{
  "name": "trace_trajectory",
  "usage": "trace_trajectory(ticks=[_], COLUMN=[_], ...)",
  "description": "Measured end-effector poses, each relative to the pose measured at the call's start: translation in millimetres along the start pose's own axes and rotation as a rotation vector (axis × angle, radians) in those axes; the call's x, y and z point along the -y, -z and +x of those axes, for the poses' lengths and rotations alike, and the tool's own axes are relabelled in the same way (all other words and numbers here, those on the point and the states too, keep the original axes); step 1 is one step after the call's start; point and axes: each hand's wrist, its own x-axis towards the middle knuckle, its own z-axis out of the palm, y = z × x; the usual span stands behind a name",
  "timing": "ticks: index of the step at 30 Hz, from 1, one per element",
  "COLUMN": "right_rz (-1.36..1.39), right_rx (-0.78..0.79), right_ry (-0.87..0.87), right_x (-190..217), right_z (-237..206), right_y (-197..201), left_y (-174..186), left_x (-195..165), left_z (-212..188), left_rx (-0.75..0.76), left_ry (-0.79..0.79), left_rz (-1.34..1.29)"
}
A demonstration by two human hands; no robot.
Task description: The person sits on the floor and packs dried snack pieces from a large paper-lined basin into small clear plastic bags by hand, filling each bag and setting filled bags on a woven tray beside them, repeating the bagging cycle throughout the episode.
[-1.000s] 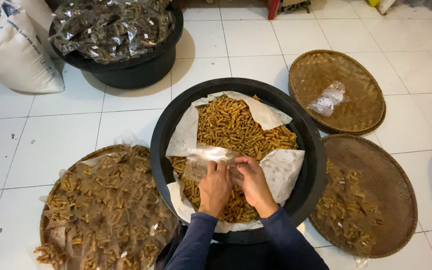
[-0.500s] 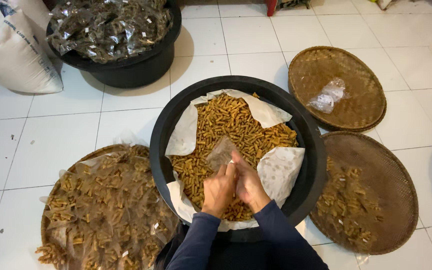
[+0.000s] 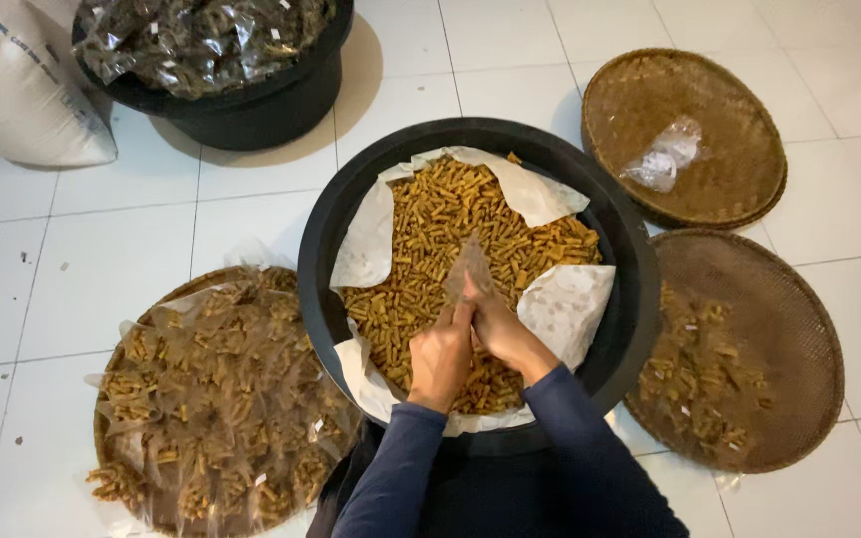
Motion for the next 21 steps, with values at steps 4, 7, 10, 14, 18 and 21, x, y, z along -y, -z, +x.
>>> trace_trajectory(ticks=[4,7,10,14,18,21], right_rz=[-0.001,-0.080,0.020,0.467,-0.217,-0.988], right_rx=[0.211,0.211,0.431,0.133,0.032,-0.130], right_ry=[0.079,0.263,0.277,0.022,-0.154,0.003], right_x=[11,38,60,33,-41,-82], right_z=[-24,-48,-75,-34,46,44], right_y=[9,21,54,59,17,-11], left_y=[-2,-1,16,45,57,62], left_x=[-2,7,29,45,37,37], left_z=[1,4,10,13,20,21], left_rx=[-0.035,0.048,0.012,0.047,-0.101,-0.156], left_ry=[0.084,0.167,0.231,0.433,0.449,0.409], left_rz=[-0.064,-0.024,0.105,-0.051,-0.175,-0.226])
